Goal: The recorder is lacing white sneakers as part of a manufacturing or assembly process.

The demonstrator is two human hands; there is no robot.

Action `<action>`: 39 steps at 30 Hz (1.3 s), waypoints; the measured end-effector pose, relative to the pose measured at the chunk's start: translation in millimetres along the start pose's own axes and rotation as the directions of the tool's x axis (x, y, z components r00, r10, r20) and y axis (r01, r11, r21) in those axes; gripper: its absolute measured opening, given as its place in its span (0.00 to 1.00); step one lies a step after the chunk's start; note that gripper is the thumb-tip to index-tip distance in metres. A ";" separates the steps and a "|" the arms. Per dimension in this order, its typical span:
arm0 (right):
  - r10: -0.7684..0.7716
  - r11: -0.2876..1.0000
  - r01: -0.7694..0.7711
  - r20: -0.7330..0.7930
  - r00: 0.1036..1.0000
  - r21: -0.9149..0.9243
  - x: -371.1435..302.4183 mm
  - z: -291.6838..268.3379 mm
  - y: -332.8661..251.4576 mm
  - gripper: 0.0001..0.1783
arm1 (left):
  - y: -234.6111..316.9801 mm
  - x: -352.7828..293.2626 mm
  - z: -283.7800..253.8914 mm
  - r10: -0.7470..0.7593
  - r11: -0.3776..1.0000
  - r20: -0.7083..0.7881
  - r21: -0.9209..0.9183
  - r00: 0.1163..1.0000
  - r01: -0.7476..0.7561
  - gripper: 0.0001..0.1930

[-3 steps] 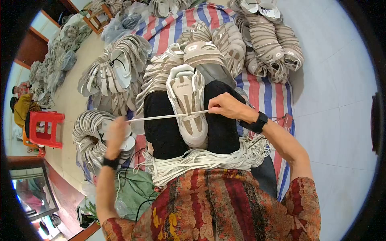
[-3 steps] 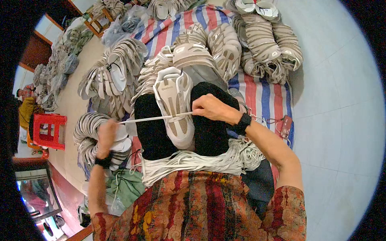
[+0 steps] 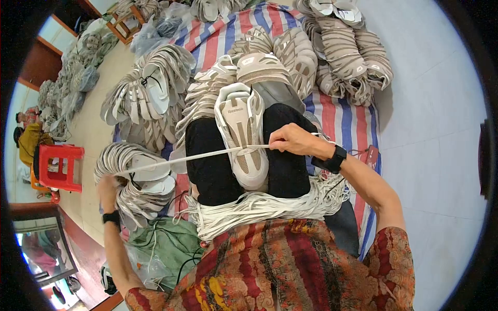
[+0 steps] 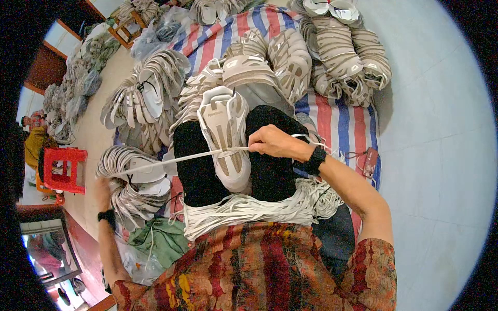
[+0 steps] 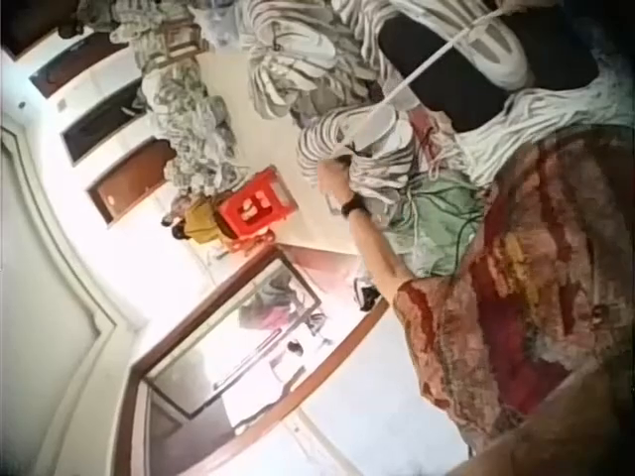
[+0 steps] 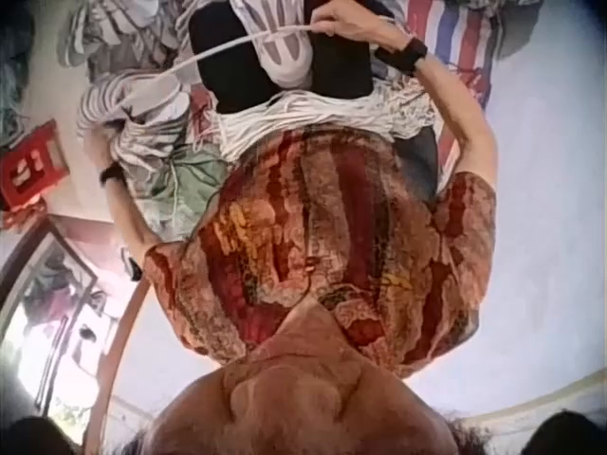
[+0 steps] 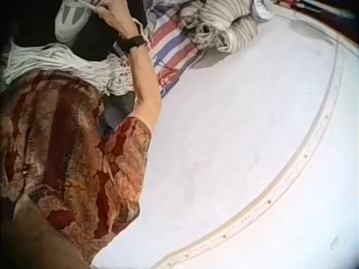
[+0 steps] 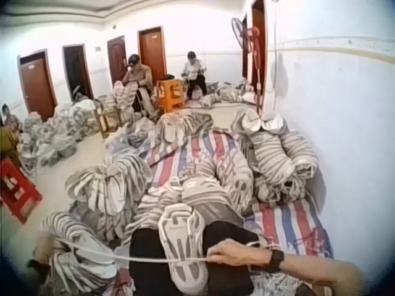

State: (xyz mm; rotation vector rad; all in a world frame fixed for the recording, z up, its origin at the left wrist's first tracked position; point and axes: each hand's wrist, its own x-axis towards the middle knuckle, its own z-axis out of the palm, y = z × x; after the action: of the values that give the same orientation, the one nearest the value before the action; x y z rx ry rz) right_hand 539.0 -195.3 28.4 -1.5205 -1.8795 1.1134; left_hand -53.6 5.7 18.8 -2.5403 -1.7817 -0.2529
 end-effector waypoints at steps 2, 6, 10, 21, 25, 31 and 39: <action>-0.016 0.998 0.016 -0.006 1.000 0.060 3.2 6.7 -0.5 0.10 | -51.3 -17.7 -27.5 -0.353 0.925 -0.092 0.115 0.931 0.362 0.10; 0.041 0.999 -0.042 0.060 0.997 0.028 10.9 5.1 -11.8 0.11 | -21.7 -25.4 14.1 -0.121 0.975 -0.143 0.170 0.982 0.144 0.10; 0.186 0.977 -0.197 0.121 0.975 0.088 2.3 3.9 -16.2 0.12 | 123.2 12.6 60.3 0.093 0.959 -0.083 -0.259 0.992 -0.112 0.13; 0.366 0.919 -0.356 -0.035 0.930 0.169 -100.7 -53.4 -20.9 0.11 | 359.5 13.0 21.0 0.468 0.641 0.334 -0.766 0.818 -0.054 0.13; 0.541 0.840 -0.533 -0.201 0.816 0.099 -171.9 -94.4 -7.2 0.13 | 323.6 7.8 23.6 0.367 0.572 0.250 -0.820 0.896 -0.006 0.14; 0.697 0.711 -0.650 -0.391 0.601 0.268 -276.9 -144.3 -11.0 0.11 | 149.0 -2.7 -34.0 0.041 0.900 0.117 -0.435 0.992 0.014 0.13; 0.784 0.517 -0.838 -0.488 0.383 0.173 -387.6 -200.6 -35.6 0.08 | 50.5 -62.0 -107.0 -0.147 0.869 0.346 -0.403 0.926 0.288 0.12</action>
State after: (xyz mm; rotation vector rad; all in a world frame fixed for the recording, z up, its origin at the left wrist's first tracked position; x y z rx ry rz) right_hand 779.7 -508.2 217.8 -2.6275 -0.7354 0.7805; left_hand -39.4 -81.8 118.7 -2.7956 -2.3876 -0.3248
